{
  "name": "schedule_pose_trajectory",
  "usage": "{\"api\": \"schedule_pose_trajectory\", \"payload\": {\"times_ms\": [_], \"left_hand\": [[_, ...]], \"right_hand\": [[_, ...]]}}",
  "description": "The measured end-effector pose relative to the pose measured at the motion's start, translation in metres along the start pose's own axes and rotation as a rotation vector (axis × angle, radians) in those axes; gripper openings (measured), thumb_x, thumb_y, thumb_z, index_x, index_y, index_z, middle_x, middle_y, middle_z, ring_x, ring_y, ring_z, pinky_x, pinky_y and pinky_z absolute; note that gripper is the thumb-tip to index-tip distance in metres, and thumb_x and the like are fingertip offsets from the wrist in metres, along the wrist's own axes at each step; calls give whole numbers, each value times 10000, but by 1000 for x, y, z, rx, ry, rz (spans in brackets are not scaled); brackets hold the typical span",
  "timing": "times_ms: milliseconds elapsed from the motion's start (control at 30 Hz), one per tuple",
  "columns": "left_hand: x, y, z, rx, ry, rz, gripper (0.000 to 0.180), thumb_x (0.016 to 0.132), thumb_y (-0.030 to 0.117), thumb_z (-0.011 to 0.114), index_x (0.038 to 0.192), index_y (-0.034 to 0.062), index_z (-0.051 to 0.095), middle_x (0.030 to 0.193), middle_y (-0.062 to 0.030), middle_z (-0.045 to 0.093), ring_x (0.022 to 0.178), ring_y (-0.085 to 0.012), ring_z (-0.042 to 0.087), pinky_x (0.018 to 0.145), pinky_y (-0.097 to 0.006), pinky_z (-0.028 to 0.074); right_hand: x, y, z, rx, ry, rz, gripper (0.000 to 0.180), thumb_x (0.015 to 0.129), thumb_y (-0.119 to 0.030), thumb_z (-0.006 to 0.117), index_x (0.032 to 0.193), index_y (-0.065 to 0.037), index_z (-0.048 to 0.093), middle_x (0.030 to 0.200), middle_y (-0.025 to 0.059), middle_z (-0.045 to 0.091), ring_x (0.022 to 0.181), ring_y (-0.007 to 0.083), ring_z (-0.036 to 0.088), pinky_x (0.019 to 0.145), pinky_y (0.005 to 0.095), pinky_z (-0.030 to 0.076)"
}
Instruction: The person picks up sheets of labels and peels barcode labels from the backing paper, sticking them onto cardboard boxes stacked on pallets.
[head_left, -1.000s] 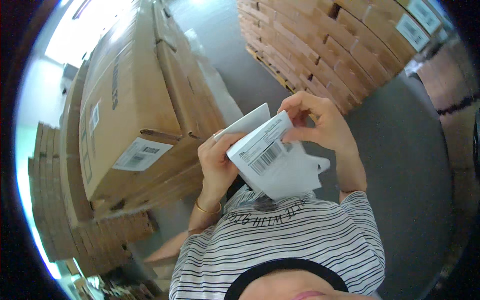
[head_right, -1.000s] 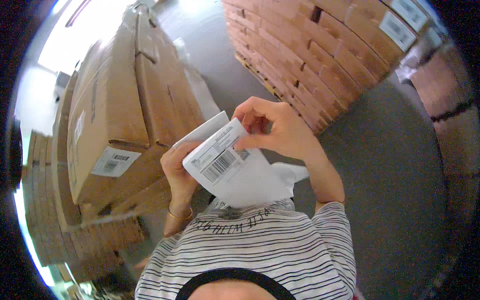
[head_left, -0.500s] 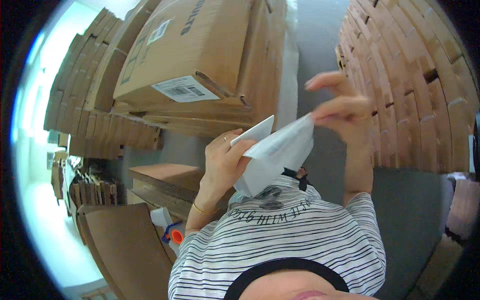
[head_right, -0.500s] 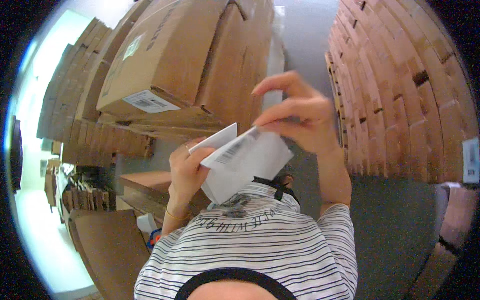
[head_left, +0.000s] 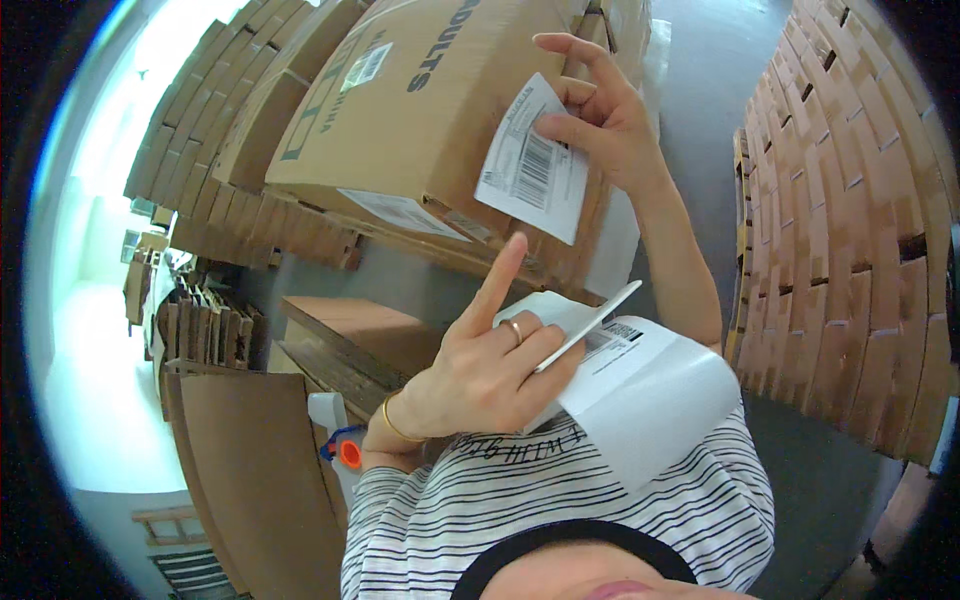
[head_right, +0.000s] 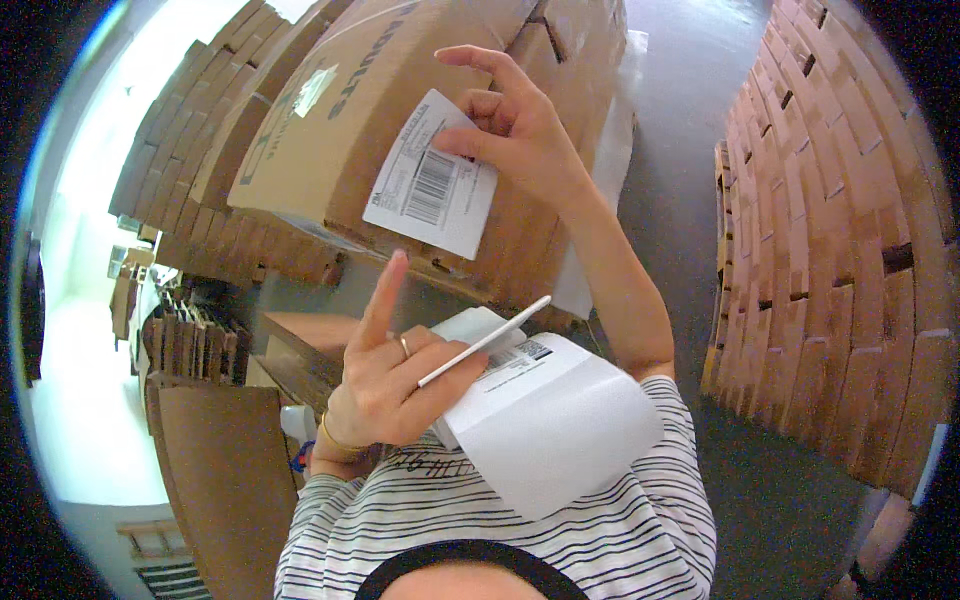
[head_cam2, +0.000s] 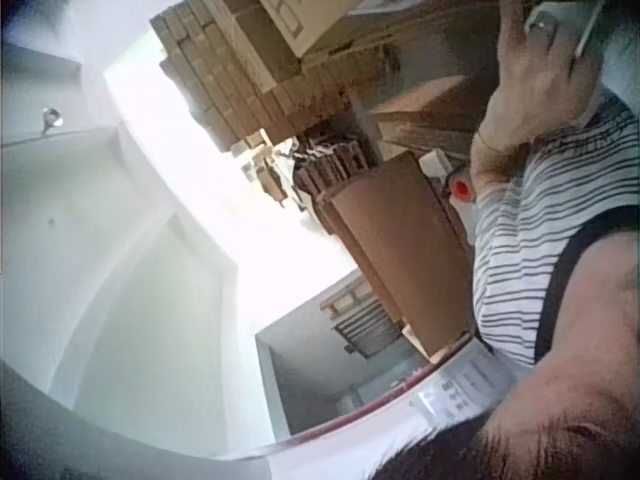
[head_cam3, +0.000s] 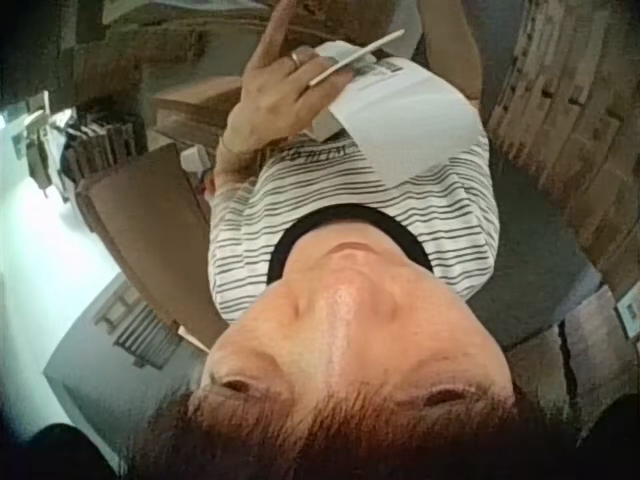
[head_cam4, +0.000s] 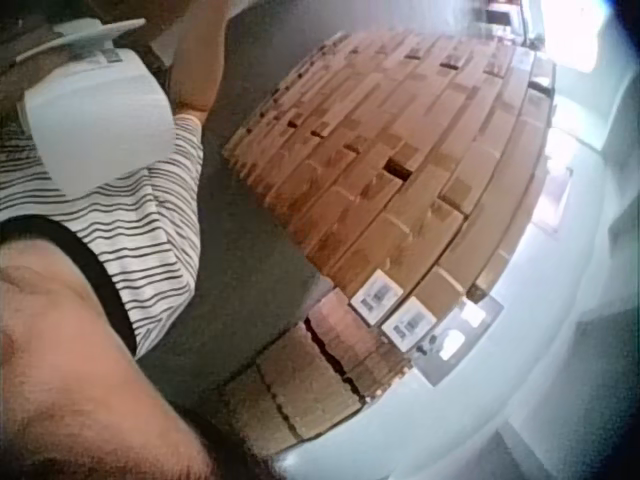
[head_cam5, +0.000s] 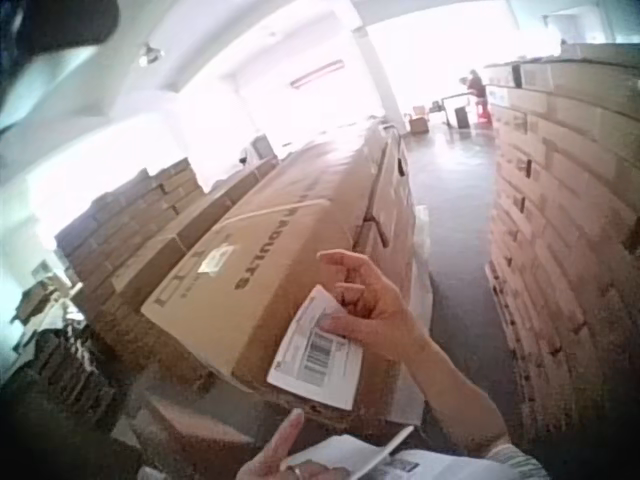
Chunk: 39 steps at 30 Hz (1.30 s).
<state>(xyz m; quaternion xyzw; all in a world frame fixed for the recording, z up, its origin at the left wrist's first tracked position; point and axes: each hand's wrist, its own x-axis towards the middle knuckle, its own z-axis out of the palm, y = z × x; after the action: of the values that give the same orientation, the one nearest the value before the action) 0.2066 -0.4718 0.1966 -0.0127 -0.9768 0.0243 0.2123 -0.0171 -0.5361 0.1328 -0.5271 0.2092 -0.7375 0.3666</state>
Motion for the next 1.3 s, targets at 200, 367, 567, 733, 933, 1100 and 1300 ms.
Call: {"api": "schedule_pose_trajectory", "payload": {"times_ms": [200,367,567,733,933,1100,1300], "left_hand": [[24,-27,11,-31,-20,-33,54,661,39,643,712,52,631,600,-4,516,540,-116,553,1103,-652,243],[32,-33,15,-57,36,-65,34,664,27,618,691,42,604,557,-9,465,544,-125,561,1104,-665,219],[30,-39,18,-32,-15,-90,38,674,31,617,709,45,613,577,-22,515,574,-146,594,1112,-663,183],[31,-43,19,24,-63,-145,146,624,41,681,743,116,644,582,-16,563,569,-169,605,1125,-624,210],[32,-47,23,4,-102,-172,197,585,30,694,754,120,644,590,-23,562,595,-184,615,1123,-628,206],[19,-44,23,-138,-123,-181,211,575,28,680,765,120,667,569,-16,537,586,-181,601,1120,-634,199],[1,-29,13,-247,-93,-190,134,656,25,661,768,97,646,580,-1,543,566,-146,583,1112,-632,227]], "right_hand": [[9,8,-2,-76,60,39,569,802,42,675,1287,-78,403,978,105,678,868,125,646,727,244,530],[14,13,-4,-71,11,-17,545,812,32,678,1266,-67,394,962,111,682,858,129,656,705,247,542],[16,14,2,-30,-7,-16,511,819,20,688,1224,-71,390,921,88,673,836,118,642,701,249,533],[16,14,6,-89,6,-36,538,797,38,700,1229,-68,397,937,96,673,840,117,648,701,246,537],[20,10,8,-265,23,-79,643,704,32,782,1217,-88,413,908,85,671,809,112,644,674,235,522],[24,-11,11,-653,-14,-1,751,617,-269,875,1166,-55,409,904,158,672,807,263,677,733,338,521],[17,1,-50,-1200,248,52,576,631,-336,853,1009,-20,553,841,87,633,750,180,620,681,305,500]]}}
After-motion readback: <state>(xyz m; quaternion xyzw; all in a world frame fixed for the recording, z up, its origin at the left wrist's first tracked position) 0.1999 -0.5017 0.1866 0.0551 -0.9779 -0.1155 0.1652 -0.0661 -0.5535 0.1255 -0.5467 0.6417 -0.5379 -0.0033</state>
